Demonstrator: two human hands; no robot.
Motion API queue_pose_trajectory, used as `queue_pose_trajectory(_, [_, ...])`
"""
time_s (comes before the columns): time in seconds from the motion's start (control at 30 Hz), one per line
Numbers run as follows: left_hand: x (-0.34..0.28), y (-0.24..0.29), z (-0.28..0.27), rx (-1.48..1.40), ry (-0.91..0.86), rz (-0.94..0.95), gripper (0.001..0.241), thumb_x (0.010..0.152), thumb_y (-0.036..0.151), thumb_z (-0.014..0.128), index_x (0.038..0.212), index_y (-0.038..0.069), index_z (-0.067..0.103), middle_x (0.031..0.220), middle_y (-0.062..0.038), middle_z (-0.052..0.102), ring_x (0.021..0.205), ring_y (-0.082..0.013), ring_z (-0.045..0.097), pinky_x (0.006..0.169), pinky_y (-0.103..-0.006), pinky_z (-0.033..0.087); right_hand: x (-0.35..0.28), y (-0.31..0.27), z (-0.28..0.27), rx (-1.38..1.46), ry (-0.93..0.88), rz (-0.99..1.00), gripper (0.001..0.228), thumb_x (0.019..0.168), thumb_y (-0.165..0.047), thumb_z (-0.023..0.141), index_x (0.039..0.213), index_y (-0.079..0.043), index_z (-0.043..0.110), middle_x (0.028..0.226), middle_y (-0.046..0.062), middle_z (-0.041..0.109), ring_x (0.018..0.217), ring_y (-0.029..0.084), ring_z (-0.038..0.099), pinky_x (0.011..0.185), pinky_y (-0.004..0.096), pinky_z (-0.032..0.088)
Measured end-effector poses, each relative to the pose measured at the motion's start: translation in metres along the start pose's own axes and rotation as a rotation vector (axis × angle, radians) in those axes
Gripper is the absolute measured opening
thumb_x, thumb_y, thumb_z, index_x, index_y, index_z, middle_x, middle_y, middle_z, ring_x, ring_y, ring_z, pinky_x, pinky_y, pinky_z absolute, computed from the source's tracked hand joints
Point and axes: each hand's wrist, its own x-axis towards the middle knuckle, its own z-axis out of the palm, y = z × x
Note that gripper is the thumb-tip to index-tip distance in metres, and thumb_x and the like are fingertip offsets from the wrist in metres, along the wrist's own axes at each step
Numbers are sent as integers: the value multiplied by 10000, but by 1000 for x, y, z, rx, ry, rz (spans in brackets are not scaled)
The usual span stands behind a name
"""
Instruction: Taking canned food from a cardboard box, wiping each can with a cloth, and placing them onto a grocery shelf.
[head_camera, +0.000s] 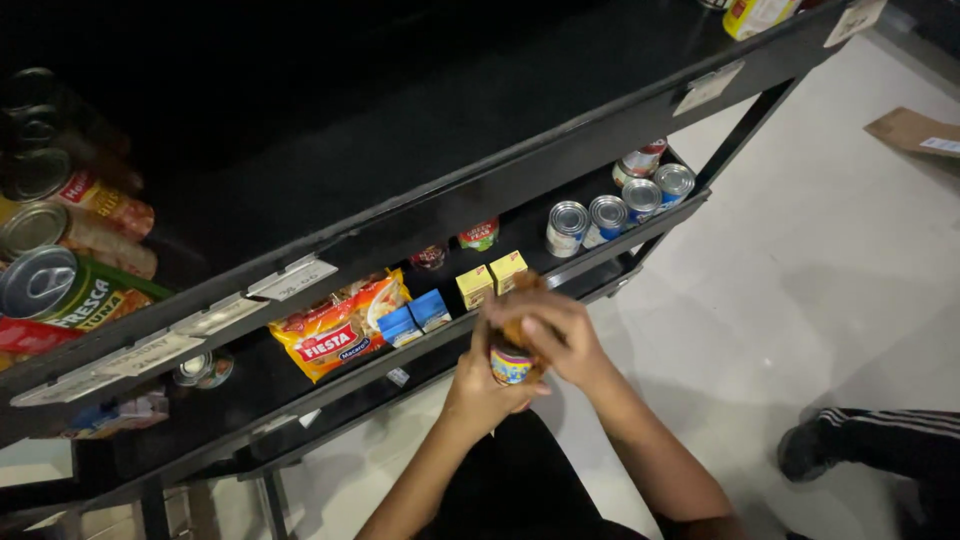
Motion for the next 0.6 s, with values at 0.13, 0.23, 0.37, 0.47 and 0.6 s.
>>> queue_pose_trajectory(0.13, [1, 44, -11, 4, -106, -271, 1491, 568, 311, 983, 1638, 25, -15, 1224, -205, 742, 1111, -244, 756, 961, -336, 589, 17, -40, 2, -60, 210, 85, 270, 991, -179, 584, 1157, 31, 621, 1190, 166, 690, 1164, 334, 638, 1048, 459, 474])
queue_pose_trajectory(0.23, [-2, 50, -15, 99, 12, 237, 1537, 572, 256, 1027, 1600, -22, -81, 1465, -290, 548, 1293, -337, 639, 1031, -382, 556, 12, -44, 3, -143, -120, -65, 175, 987, -160, 598, 1007, -7, 681, 1160, 173, 678, 1166, 349, 640, 1033, 458, 483])
queue_pose_trajectory(0.37, [-16, 41, -7, -227, -138, 92, 1423, 686, 539, 842, 1657, -9, -43, 1576, -198, 432, 1440, -272, 490, 1185, -379, 414, -11, -32, 24, -78, 141, -134, 253, 1016, -170, 567, 873, 13, 667, 929, 151, 719, 929, 305, 691, 922, 435, 550])
queue_pose_trajectory(0.47, [-24, 46, -3, -412, -133, 172, 1299, 829, 699, 708, 1695, -1, 39, 1773, -169, 205, 1620, -250, 308, 1313, -379, 285, -20, -30, 35, -1, 456, -108, 376, 1057, -183, 531, 734, 5, 579, 730, 131, 637, 695, 267, 644, 734, 390, 582])
queue_pose_trajectory(0.6, [-38, 80, -11, -657, -248, -10, 1264, 826, 611, 805, 1670, 47, 53, 1646, -223, 336, 1522, -296, 381, 1252, -393, 310, -21, -41, 26, 517, 517, 47, 478, 1115, -256, 516, 698, -21, 504, 629, 125, 506, 544, 225, 496, 589, 331, 479])
